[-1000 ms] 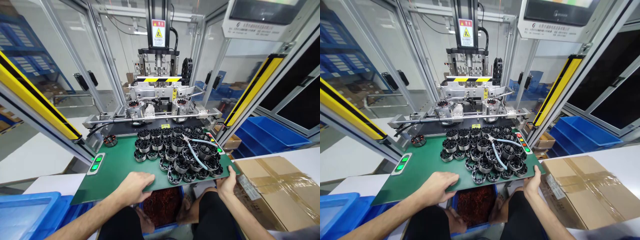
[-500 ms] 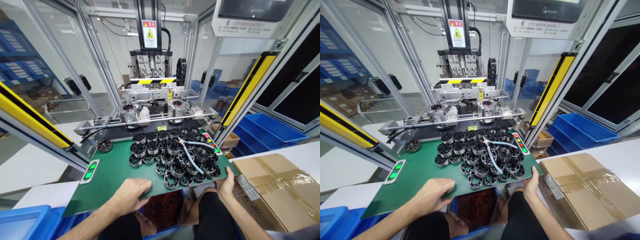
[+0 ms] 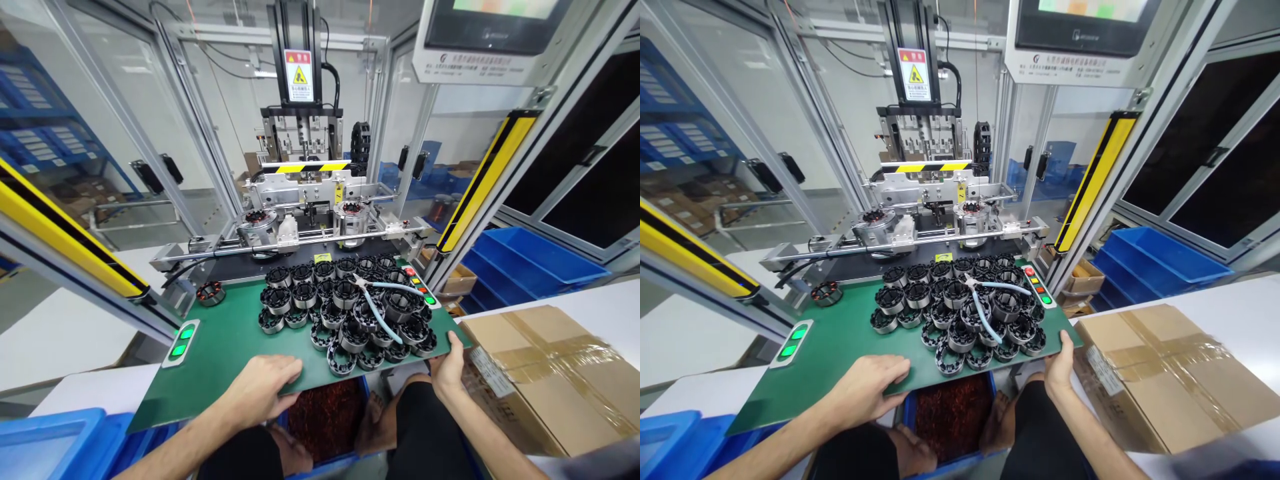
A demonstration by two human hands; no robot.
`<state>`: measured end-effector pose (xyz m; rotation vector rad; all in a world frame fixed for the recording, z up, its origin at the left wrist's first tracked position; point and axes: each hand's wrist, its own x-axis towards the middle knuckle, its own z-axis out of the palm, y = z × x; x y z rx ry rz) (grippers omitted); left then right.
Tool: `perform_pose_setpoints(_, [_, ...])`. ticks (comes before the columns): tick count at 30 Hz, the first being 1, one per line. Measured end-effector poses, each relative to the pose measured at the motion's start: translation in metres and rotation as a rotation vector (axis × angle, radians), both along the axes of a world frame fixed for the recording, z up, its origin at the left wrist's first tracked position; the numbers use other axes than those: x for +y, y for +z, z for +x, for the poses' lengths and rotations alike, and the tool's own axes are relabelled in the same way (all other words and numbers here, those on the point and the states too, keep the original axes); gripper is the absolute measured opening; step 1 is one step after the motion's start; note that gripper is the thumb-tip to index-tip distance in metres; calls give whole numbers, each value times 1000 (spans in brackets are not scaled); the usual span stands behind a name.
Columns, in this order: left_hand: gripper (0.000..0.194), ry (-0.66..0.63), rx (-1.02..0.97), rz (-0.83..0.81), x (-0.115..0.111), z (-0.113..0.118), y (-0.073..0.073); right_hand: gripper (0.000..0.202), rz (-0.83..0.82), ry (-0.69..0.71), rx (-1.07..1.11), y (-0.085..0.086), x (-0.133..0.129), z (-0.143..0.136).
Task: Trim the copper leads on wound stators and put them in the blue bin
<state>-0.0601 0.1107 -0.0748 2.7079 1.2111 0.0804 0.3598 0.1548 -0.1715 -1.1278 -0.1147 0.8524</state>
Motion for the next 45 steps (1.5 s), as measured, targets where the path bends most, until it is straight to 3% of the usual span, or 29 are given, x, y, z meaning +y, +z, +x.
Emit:
perform_pose_setpoints(14, [28, -7, 3, 27, 0, 0, -4, 61, -5, -15, 28, 5, -1, -3])
perform_pose_setpoints(28, [28, 15, 12, -4, -2, 2, 1, 55, -22, 7, -9, 1, -1, 1])
perform_pose_setpoints(37, [26, 6, 4, 5, -2, -1, -4, 48, -7, -42, 8, 9, 0, -4])
perform_pose_setpoints(45, [28, 13, 15, 0, -1, 1, -1, 52, -12, 0, -31, -1, 0, 2])
